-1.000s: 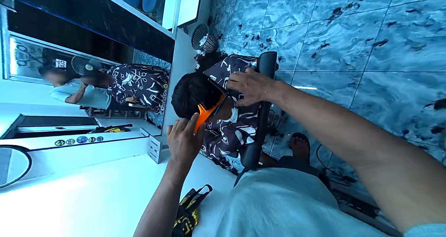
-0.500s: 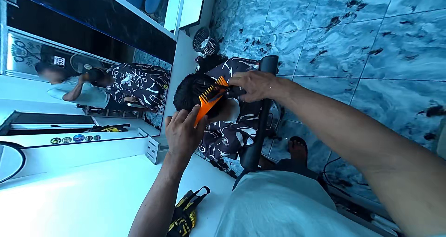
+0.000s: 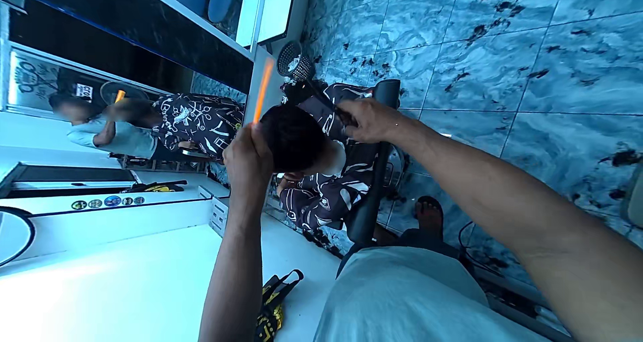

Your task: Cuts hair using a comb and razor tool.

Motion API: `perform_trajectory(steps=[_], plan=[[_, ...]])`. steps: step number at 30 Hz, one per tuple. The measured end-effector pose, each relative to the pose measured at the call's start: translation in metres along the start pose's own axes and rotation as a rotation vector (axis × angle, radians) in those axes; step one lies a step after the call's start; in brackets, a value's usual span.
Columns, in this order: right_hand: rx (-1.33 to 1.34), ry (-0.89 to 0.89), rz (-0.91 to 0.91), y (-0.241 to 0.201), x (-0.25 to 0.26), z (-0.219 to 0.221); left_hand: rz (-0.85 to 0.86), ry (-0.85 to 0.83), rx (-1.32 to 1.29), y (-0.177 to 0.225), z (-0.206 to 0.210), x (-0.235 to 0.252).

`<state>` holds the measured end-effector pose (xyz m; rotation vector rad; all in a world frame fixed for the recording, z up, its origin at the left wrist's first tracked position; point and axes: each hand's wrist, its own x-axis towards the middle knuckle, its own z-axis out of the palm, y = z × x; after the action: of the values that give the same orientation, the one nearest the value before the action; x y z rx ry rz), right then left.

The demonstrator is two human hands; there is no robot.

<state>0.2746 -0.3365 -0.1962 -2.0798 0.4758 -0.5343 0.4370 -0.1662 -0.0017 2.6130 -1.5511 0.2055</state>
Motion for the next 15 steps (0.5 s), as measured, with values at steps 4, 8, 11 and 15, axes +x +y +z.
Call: perform_trajectory(steps=[4, 8, 11, 15], plan=[[0.045, 0.112, 0.147, 0.018, -0.01, 0.002, -0.167, -0.297, -0.242, 0.006, 0.009, -0.006], [0.121, 0.086, 0.253, 0.041, -0.017, 0.005, 0.133, -0.358, -0.038, -0.016, 0.033, -0.08], [-0.017, 0.099, 0.133, 0.046, -0.023, 0.014, 0.418, -0.184, 0.153, -0.048, 0.06, -0.112], [-0.382, 0.054, -0.207, 0.034, -0.027, 0.029, 0.506, 0.039, 0.207, -0.058, 0.058, -0.105]])
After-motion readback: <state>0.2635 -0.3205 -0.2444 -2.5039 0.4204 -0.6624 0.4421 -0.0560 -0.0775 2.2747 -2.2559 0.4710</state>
